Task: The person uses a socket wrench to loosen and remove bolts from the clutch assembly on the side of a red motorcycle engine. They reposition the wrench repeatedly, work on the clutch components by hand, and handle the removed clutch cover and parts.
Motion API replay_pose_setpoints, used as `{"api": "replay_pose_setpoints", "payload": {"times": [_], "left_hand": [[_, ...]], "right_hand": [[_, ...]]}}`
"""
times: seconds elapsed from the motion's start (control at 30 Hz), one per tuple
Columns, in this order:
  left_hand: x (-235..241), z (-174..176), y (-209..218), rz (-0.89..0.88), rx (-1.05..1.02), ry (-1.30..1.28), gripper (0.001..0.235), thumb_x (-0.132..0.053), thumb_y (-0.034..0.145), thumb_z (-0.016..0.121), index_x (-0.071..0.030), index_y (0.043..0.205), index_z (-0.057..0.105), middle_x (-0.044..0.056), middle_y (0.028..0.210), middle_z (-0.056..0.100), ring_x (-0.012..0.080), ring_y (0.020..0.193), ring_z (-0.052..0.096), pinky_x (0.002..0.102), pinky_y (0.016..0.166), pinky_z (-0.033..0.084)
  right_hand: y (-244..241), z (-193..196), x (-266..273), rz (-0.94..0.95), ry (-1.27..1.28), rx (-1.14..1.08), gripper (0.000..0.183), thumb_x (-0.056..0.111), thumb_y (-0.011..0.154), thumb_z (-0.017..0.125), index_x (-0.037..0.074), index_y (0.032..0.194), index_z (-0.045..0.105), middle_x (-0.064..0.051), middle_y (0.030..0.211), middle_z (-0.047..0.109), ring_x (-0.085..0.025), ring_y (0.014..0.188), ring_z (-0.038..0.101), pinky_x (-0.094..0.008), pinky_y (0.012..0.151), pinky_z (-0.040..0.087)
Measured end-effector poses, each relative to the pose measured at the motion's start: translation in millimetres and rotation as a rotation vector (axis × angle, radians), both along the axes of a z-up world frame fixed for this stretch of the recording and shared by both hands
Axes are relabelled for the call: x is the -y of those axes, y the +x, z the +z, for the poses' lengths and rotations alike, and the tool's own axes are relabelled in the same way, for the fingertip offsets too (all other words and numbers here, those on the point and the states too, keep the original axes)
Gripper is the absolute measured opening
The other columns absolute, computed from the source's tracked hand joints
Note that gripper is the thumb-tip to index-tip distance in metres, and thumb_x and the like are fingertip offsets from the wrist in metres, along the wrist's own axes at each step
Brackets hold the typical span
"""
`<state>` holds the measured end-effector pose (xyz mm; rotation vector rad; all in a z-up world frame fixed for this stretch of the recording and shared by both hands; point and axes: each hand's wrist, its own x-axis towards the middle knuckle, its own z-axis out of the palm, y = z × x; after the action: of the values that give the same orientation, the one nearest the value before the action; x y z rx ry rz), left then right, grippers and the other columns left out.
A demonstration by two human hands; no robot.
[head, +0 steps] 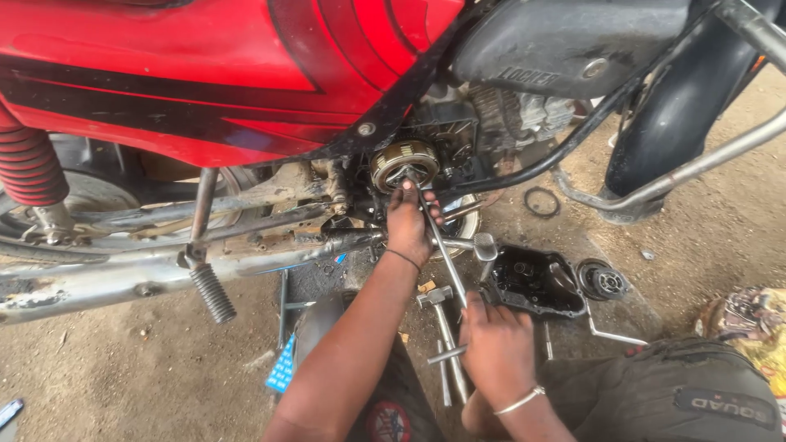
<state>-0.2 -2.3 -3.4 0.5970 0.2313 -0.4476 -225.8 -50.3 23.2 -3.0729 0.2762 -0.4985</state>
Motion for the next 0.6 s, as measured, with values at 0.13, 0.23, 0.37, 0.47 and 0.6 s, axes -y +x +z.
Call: {"api": "replay_pose_setpoints", "payload": {"times": [0.13,0.23,0.37,0.47,0.6], "left_hand": [[3.4,-7.7,5.3,0.035,0.037,0.040,0.023,-0.029,0.105,0.052,-0.011,0.119,0.053,0.004,0.076,0.059,0.0152,0.057,0.054,0.031,0.049,0.046],[1.8,-10.5,4.5,0.065,0.056,0.063,0.021,-0.028,0.105,0.052,-0.010,0.116,0.054,0.004,0.077,0.061,0.0155,0.058,0.055,0.031,0.049,0.045],[-7.2,9.0,-19.6,-0.045,0.038,0.124,0.025,-0.033,0.106,0.051,-0.009,0.102,0.056,0.004,0.074,0.060,0.0163,0.058,0.057,0.033,0.051,0.050],[-6.7,15.7,-71.9,-0.242,-0.081,0.276,0.034,-0.042,0.105,0.050,-0.011,0.093,0.057,0.002,0.066,0.054,0.0160,0.053,0.051,0.032,0.047,0.044],[-0.8,0.0,-83.0,-0.383,-0.274,0.292,0.028,-0.035,0.105,0.051,-0.015,0.084,0.052,-0.003,0.060,0.039,0.0121,0.050,0.035,0.030,0.047,0.030]], "right_hand": [[0.1,-1.6,-1.6,0.009,0.033,0.076,0.030,0.017,0.086,0.062,0.002,0.112,0.069,-0.009,0.082,0.076,-0.023,0.074,0.070,-0.042,0.065,0.045],[0.0,-7.5,-1.0,-0.025,0.028,0.018,0.029,0.015,0.089,0.061,0.002,0.114,0.069,-0.010,0.080,0.075,-0.023,0.072,0.070,-0.041,0.066,0.046],[-5.3,-25.3,-0.1,-0.103,0.356,0.079,0.030,0.026,0.092,0.063,0.005,0.111,0.070,-0.010,0.075,0.070,-0.025,0.070,0.069,-0.043,0.066,0.047],[-2.7,-26.5,1.0,-0.266,0.735,0.074,0.039,0.038,0.091,0.059,0.007,0.113,0.069,-0.012,0.083,0.070,-0.026,0.075,0.068,-0.044,0.069,0.048],[-5.2,-31.9,4.0,-0.563,1.428,0.050,0.057,0.060,0.091,0.050,0.011,0.116,0.066,-0.017,0.099,0.069,-0.029,0.084,0.066,-0.047,0.075,0.050]]}}
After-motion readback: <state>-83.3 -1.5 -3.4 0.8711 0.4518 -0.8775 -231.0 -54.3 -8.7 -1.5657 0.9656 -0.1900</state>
